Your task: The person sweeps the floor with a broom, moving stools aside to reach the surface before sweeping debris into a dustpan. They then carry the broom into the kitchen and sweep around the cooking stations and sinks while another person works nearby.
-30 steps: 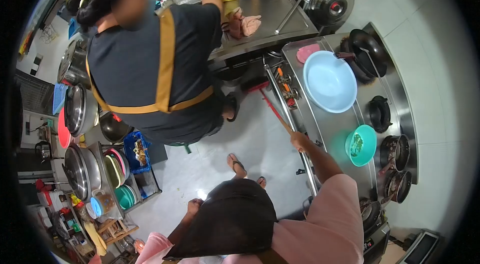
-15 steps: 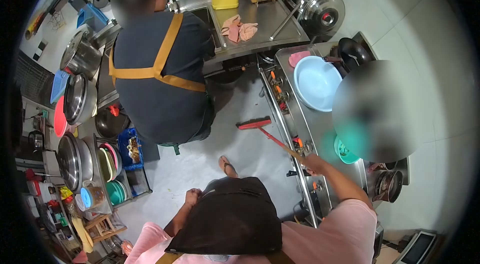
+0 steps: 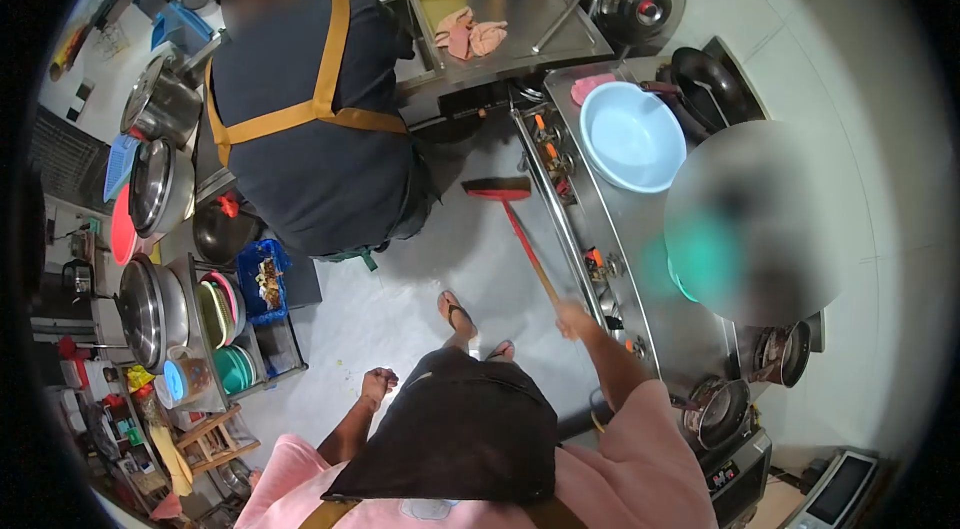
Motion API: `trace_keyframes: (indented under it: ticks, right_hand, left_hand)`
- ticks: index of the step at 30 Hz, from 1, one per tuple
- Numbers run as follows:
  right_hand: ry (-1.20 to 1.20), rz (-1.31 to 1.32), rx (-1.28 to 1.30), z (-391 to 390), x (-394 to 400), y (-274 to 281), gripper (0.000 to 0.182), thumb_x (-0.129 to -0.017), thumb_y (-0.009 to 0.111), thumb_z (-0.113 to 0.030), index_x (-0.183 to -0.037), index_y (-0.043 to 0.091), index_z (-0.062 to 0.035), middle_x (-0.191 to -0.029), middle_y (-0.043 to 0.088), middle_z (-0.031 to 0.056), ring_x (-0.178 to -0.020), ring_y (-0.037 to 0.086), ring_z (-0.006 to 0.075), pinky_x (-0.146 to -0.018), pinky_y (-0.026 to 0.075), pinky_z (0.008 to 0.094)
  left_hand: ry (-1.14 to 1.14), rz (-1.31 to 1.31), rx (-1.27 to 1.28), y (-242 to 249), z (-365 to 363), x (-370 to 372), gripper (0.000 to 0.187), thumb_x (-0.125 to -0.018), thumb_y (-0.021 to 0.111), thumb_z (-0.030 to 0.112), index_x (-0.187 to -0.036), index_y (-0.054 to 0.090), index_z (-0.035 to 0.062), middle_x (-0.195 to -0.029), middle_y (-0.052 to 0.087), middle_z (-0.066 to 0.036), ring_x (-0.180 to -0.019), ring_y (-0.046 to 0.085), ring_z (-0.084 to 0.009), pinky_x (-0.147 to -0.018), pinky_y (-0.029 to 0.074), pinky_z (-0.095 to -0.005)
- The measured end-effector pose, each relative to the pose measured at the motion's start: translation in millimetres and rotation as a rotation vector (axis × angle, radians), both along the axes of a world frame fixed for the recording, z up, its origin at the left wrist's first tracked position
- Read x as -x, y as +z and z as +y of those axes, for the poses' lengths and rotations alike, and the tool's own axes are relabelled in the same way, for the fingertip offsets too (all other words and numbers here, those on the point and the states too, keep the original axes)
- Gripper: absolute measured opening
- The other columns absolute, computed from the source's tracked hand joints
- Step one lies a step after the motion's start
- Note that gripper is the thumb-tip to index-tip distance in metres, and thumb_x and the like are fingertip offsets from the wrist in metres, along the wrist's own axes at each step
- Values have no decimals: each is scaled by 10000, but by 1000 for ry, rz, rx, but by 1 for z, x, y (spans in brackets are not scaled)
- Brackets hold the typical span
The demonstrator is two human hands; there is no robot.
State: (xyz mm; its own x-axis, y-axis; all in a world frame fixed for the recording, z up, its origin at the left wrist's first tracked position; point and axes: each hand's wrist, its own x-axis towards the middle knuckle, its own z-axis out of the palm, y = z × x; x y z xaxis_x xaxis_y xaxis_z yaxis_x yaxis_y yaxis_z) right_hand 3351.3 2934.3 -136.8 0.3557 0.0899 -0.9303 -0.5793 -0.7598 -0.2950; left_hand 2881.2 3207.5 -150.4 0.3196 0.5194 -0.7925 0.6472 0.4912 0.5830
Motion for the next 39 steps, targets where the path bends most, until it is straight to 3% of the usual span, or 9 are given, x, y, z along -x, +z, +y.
trace_keyframes:
  ticks: [6,7,8,15,18,25,31,35,39]
  right_hand:
    - [101,0,-45,-6,46,139,267,-953,501,-310,-832,491,-72,-521,451,48,-368,414,169,-325,329,330]
    - [176,-30,-61,-11,43,170,272,-954,509,-315,-834,499,-70,-525,458,45,-368,418,163,-325,336,328]
    - [247,-57,-75,-15,41,185,278,-954,517,-319,-836,507,-68,-530,466,42,-369,423,157,-325,343,326]
    - [336,-166,-251,-4,40,92,219,-979,526,-301,-936,550,-88,-572,468,8,-402,423,102,-348,352,272]
    - [12,28,-210,26,20,57,213,-987,508,-304,-1012,529,-93,-621,475,16,-414,394,92,-359,350,257]
    - [-310,269,-280,7,50,93,192,-956,541,-280,-985,498,-95,-611,470,14,-423,410,101,-357,339,285]
    - [-84,103,-108,-18,61,240,241,-956,547,-313,-1035,555,-85,-582,481,1,-402,402,101,-360,339,291]
    - [96,-31,-197,-22,63,174,278,-963,535,-332,-926,598,-63,-561,494,15,-387,436,116,-350,346,288]
    - [204,-271,-258,29,51,105,309,-954,538,-299,-811,596,-31,-542,531,59,-406,525,161,-368,401,319]
  left_hand:
    - [80,-125,20,-23,-21,-4,267,-935,512,194,-850,674,-1,-756,672,-65,-660,588,-135,-602,463,-295]
    - [-203,67,-131,-21,-20,-6,268,-927,511,174,-931,702,-14,-888,721,-134,-825,680,-245,-748,533,-360]
    - [-195,62,-149,-17,-23,-7,265,-926,513,176,-898,698,-12,-837,703,-109,-771,650,-213,-710,514,-344]
    - [-150,-46,4,-15,-11,-18,280,-958,469,182,-850,651,0,-758,669,-78,-656,597,-136,-591,473,-300]
    - [-38,-14,5,-19,1,-24,285,-977,478,204,-878,644,-5,-781,687,-96,-674,639,-160,-599,499,-301]
    - [-46,45,-18,-15,8,-43,237,-931,505,162,-875,659,-10,-772,692,-103,-678,648,-173,-617,515,-300]
    - [-256,54,-141,-60,-18,-32,163,-856,495,94,-836,621,-8,-754,646,-75,-660,574,-157,-591,454,-289]
    - [-365,46,-228,-57,-16,-32,272,-892,551,227,-861,700,1,-806,713,-130,-725,677,-165,-709,533,-302]
    - [-92,-42,24,-34,-3,-41,291,-970,495,194,-898,645,-44,-832,696,-129,-758,669,-168,-718,541,-308]
